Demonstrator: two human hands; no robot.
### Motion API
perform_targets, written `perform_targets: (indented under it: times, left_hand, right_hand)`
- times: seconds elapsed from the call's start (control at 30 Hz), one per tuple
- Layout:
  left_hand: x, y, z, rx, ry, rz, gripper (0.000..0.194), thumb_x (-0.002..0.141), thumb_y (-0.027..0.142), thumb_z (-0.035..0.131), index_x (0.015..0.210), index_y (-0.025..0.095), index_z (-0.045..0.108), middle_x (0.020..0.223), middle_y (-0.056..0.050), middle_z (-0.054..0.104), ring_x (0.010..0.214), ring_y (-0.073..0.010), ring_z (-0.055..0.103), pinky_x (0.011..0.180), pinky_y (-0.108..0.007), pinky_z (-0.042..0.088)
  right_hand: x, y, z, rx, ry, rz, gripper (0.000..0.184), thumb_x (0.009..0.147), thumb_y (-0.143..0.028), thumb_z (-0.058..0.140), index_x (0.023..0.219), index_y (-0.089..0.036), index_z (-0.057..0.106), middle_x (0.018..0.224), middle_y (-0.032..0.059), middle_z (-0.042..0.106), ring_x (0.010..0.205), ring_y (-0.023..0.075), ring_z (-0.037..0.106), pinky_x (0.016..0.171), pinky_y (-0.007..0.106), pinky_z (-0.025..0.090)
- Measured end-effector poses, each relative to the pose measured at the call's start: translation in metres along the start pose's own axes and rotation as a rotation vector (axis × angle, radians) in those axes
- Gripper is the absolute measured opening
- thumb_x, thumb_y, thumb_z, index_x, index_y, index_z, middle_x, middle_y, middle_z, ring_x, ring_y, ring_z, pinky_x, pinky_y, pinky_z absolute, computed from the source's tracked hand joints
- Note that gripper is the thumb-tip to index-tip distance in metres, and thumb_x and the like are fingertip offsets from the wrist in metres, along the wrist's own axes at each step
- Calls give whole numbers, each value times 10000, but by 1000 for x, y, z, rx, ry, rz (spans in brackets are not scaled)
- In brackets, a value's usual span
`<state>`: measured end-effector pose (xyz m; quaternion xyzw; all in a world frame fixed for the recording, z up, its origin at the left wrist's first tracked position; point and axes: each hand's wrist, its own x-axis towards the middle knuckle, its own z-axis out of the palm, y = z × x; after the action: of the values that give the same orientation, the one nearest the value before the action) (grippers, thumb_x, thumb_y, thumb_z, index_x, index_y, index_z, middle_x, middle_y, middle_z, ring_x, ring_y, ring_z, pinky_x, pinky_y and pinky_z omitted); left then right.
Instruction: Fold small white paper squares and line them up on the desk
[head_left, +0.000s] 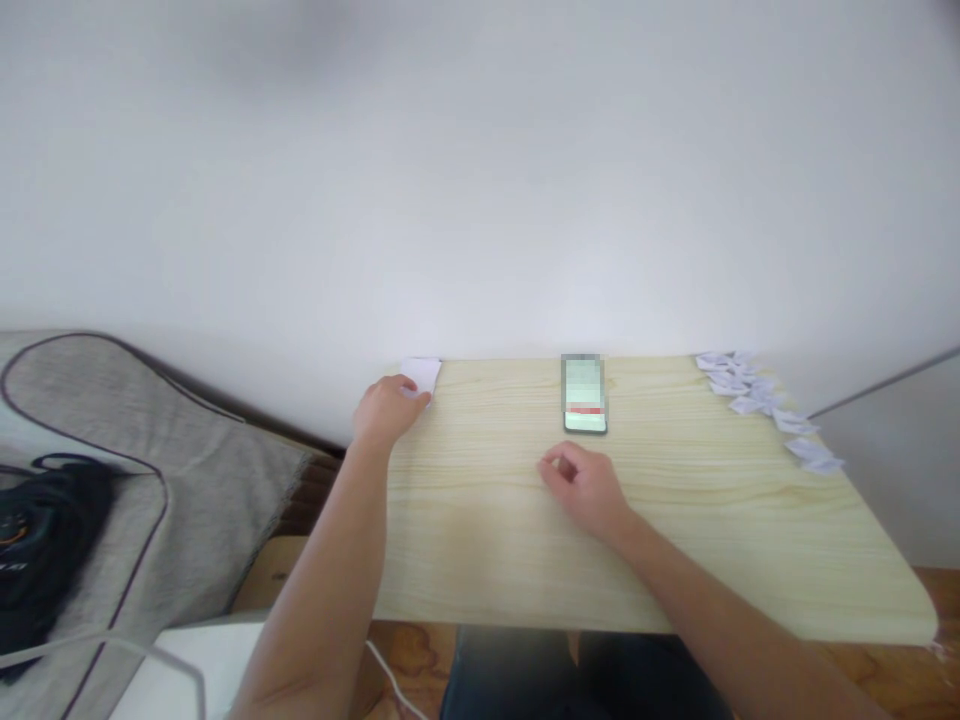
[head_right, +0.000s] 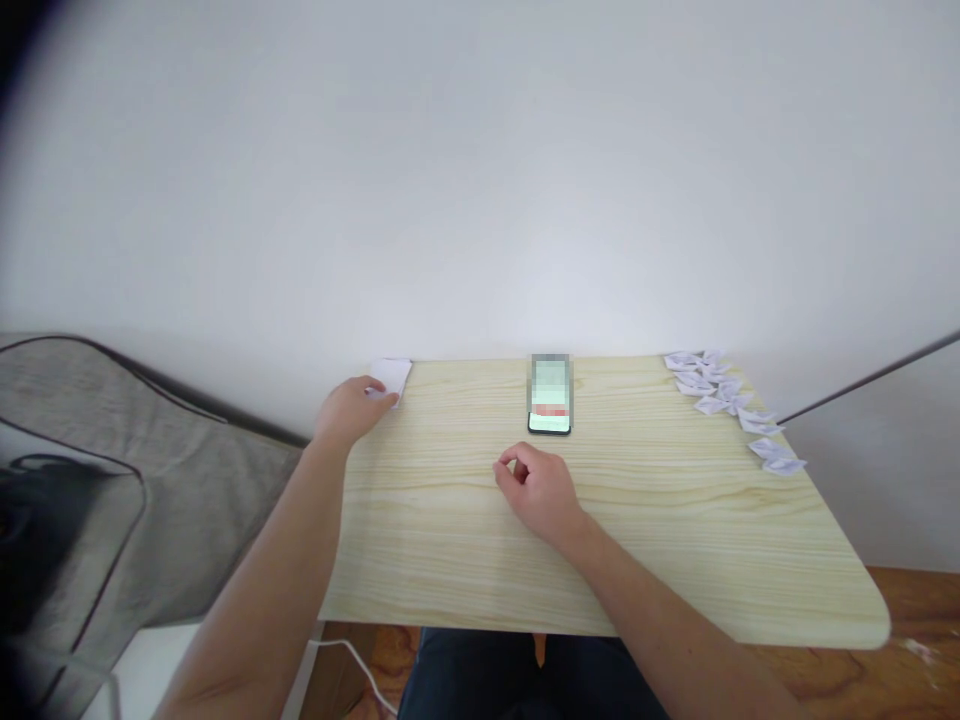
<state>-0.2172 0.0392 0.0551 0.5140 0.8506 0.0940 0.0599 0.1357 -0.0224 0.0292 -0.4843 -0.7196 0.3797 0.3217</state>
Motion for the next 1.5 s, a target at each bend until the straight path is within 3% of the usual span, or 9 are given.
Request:
perform_targets:
  times: [0.2,0.47,0.63,0.9,1.2,1.33,1.5]
  left_hand:
    - [10,25,4,72,83,3,467,839,608,565,1044,203,675,1257,-182,640,1244,-396,526,1020,-565,412]
    - [29,23,3,36,31,12,383,835,550,598,976,223,739,1136,-114,733,1020,-293,656,864,-388,501]
    - [34,17,-1,7,2,-19,398,819,564,608,1006,262,789,1045,-75,783,953,-289,695,803,-364,510]
    - [27,24,1,60,26,-24,311,776,417,602,970,275,799,1029,-103,774,967,-347,692,800,-428,506]
    - [8,52,5,140,103,-9,332,829,307,521,1018,150,745,1187,-219,679,1116,-412,610,907,-568,438]
    - [1,53,-21,129,154,-53,308,852,314,504,986,145,723,1156,-215,688,1088,-397,617,901,-565,431]
    - [-40,57,-82,-55,295,-59,240,838,377,559,886,188,699,986,-152,716,931,-353,640,778,-465,461]
  right_hand:
    - [14,-9,25,-127,-122,-94,140,913,-320,596,894,-235,706,659,-25,685,627,143,618,637,261,388]
    - [28,-7,36,-186,-112,-107,135,915,-304,596,900,-238,713,717,-13,726,671,148,650,657,256,394]
    - [27,-5,37,-175,-97,-101,131,913,-306,599,885,-240,709,705,-16,720,668,148,648,653,256,397]
    - [27,-4,36,-164,-88,-106,126,911,-299,596,890,-240,706,696,-17,717,653,147,642,652,260,392]
    - [27,-5,36,-174,-93,-90,128,910,-305,602,904,-239,712,693,-20,710,656,144,638,661,258,397]
    - [26,-3,37,-141,-84,-85,123,897,-302,612,889,-237,717,694,-17,707,656,143,631,658,260,396]
    - [29,-9,33,46,-67,-5,91,866,-285,647,850,-224,713,620,-34,634,587,126,562,610,259,387]
